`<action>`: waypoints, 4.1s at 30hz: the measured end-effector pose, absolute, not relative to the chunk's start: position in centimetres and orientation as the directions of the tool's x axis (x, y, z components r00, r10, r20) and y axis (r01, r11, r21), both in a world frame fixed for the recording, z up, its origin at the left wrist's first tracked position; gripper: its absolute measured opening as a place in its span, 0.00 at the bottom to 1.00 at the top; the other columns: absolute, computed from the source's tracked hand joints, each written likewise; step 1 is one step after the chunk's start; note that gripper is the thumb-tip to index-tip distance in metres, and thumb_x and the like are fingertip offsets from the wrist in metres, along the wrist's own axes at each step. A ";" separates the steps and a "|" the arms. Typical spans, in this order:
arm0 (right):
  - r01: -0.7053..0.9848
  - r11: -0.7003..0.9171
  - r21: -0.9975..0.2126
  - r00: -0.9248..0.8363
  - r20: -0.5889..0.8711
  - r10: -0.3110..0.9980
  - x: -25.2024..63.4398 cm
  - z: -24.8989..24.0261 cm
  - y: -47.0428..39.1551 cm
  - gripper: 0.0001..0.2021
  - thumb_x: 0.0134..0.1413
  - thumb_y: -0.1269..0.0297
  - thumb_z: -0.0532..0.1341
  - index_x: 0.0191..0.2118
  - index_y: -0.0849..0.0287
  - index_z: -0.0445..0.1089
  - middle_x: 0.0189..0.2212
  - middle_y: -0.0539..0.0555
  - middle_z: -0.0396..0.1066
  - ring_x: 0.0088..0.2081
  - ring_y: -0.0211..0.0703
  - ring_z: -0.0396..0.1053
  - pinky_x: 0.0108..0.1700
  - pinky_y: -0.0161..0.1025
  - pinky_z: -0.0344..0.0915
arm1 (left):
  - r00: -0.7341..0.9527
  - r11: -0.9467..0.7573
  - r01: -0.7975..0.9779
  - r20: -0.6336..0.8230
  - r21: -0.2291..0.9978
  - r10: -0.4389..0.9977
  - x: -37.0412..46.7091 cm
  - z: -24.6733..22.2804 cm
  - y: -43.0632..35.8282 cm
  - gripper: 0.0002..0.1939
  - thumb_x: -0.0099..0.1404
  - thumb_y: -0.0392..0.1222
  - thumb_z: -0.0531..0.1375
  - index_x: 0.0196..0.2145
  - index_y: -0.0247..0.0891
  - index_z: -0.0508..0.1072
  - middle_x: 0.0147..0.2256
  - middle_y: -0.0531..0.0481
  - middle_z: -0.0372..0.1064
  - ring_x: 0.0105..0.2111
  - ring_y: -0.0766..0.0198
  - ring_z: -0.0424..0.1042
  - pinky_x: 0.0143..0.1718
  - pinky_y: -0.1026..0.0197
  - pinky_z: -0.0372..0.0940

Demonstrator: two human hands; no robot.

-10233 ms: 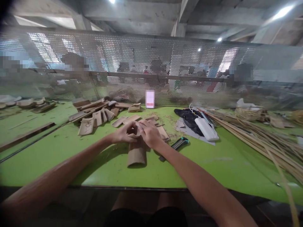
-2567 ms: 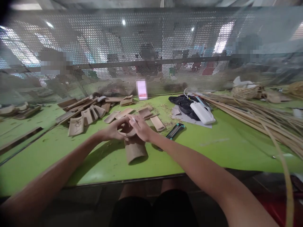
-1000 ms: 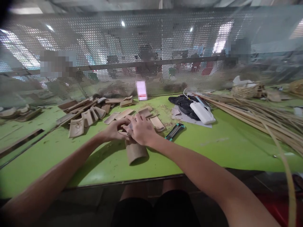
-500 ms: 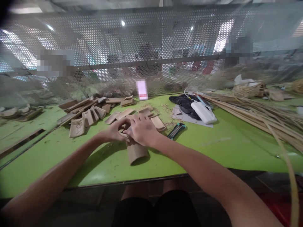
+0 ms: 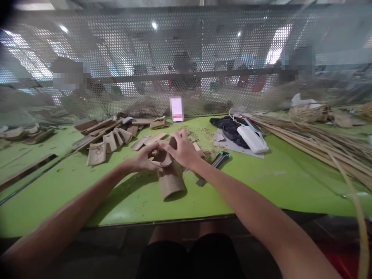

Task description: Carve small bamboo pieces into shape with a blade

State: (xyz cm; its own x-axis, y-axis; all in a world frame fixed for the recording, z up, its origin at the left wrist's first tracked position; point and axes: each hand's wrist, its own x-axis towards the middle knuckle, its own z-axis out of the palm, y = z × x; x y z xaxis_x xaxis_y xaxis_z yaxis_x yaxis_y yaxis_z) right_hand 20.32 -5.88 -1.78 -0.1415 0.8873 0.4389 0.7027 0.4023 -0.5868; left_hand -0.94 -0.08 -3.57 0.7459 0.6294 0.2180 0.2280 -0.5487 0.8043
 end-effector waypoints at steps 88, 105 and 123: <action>0.734 0.393 -0.554 -0.246 0.323 0.914 20.9 -2.7 -4.6 0.25 0.70 0.47 0.50 0.50 0.64 0.72 0.50 0.64 0.60 0.43 0.50 0.67 0.47 0.53 0.70 | 0.794 -0.571 0.208 0.205 0.794 0.573 -1.2 -3.1 0.0 0.32 0.51 0.51 0.76 0.48 0.37 0.70 0.45 0.46 0.69 0.43 0.57 0.72 0.46 0.53 0.70; 0.533 0.582 -0.615 -0.341 0.474 0.812 19.6 -3.6 -5.0 0.15 0.73 0.54 0.45 0.53 0.54 0.61 0.50 0.60 0.56 0.48 0.51 0.63 0.55 0.57 0.69 | 0.807 -0.526 0.178 0.182 0.832 0.561 -1.3 -3.4 -0.1 0.38 0.51 0.49 0.75 0.55 0.42 0.65 0.50 0.45 0.68 0.44 0.57 0.73 0.45 0.54 0.71; 0.585 0.540 -0.606 -0.265 0.486 0.833 19.8 -3.4 -5.1 0.16 0.73 0.58 0.44 0.51 0.61 0.64 0.48 0.61 0.56 0.51 0.51 0.63 0.60 0.55 0.64 | 0.818 -0.570 0.204 0.180 0.796 0.546 -1.3 -3.5 -0.1 0.31 0.52 0.49 0.75 0.48 0.39 0.68 0.46 0.47 0.67 0.42 0.60 0.70 0.46 0.56 0.70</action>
